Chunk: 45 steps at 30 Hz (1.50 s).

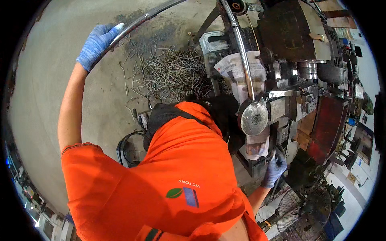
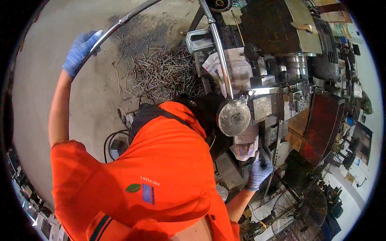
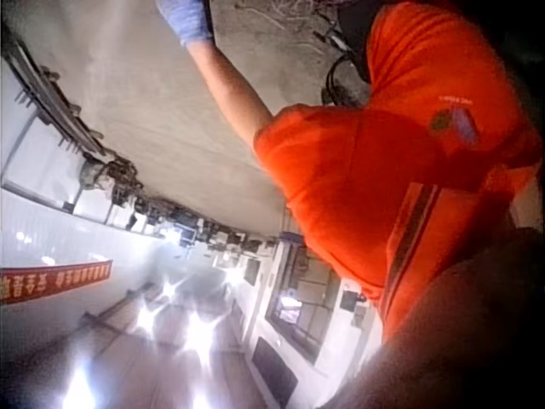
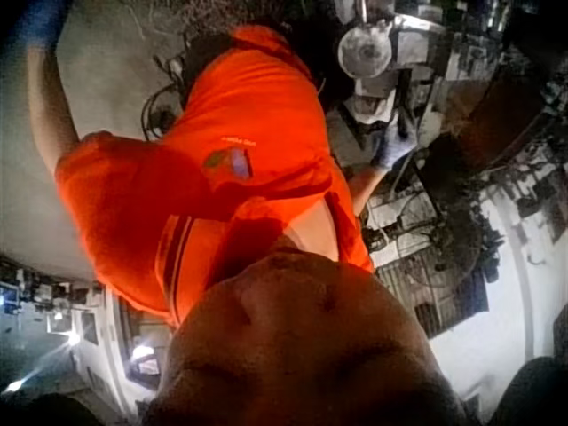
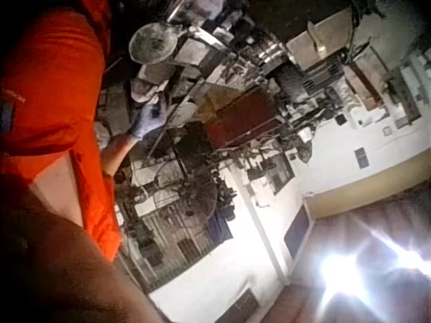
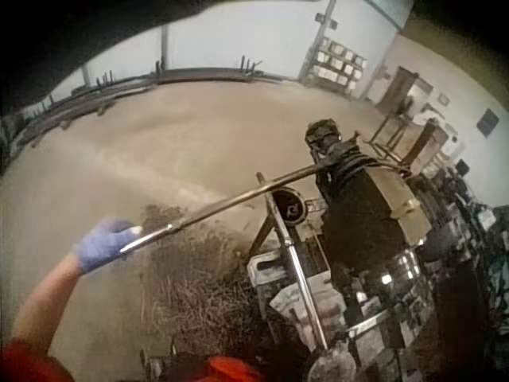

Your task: The person is operating a metalworking machine to process small components. They pick up individual metal pieces from a bin, secure them into the machine's rotating mechanism, pull a lever to perform the operation, and then remove the finished pieces.

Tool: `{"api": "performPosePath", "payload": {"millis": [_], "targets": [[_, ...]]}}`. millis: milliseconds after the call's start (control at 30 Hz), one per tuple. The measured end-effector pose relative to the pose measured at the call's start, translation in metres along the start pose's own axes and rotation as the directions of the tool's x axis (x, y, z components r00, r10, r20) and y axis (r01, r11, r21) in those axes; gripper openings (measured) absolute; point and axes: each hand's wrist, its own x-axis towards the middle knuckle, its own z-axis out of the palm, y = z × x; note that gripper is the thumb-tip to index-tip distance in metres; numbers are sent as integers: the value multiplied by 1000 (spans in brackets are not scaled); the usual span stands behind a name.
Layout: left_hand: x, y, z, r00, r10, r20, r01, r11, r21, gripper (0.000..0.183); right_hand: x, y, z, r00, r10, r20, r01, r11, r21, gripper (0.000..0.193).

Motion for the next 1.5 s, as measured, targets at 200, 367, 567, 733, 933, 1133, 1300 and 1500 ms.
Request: {"api": "performPosePath", "payload": {"millis": [200, 367, 567, 733, 933, 1133, 1300, 1500], "targets": [[-4, 4, -10, 997, -36, 70, 42, 996, -78, 43, -17, -11, 15, 1000, -11, -12, 11, 999, 40, 24], [1, 5, 3, 997, -21, 75, 28, 995, -97, 45, -15, -16, 7, 997, -42, -61, 42, 999, 3, 23], [12, -8, 12, 998, -56, -5, 55, 996, -70, 45, -9, -2, 2, 997, -5, -79, 5, 1000, 2, 23], [10, 1, 13, 997, 4, -73, -3, 1000, 26, 47, -11, 8, 1, 992, 46, -115, -44, 999, 18, 22], [13, 7, 14, 999, 11, -35, -11, 1000, -19, 48, -12, 15, 7, 991, 7, -132, 2, 998, 64, 21], [8, 13, 17, 999, 29, -30, -27, 997, 71, 49, -15, 26, 9, 995, 55, -85, -47, 994, 101, 22], [18, 0, 23, 991, 134, -27, -128, 976, 175, 45, -19, 27, 11, 987, 150, -59, -144, 984, 103, 23], [16, 5, 25, 980, 190, -59, -174, 962, 210, 45, -28, 10, 13, 993, 92, -72, -88, 995, 54, 24]]}}
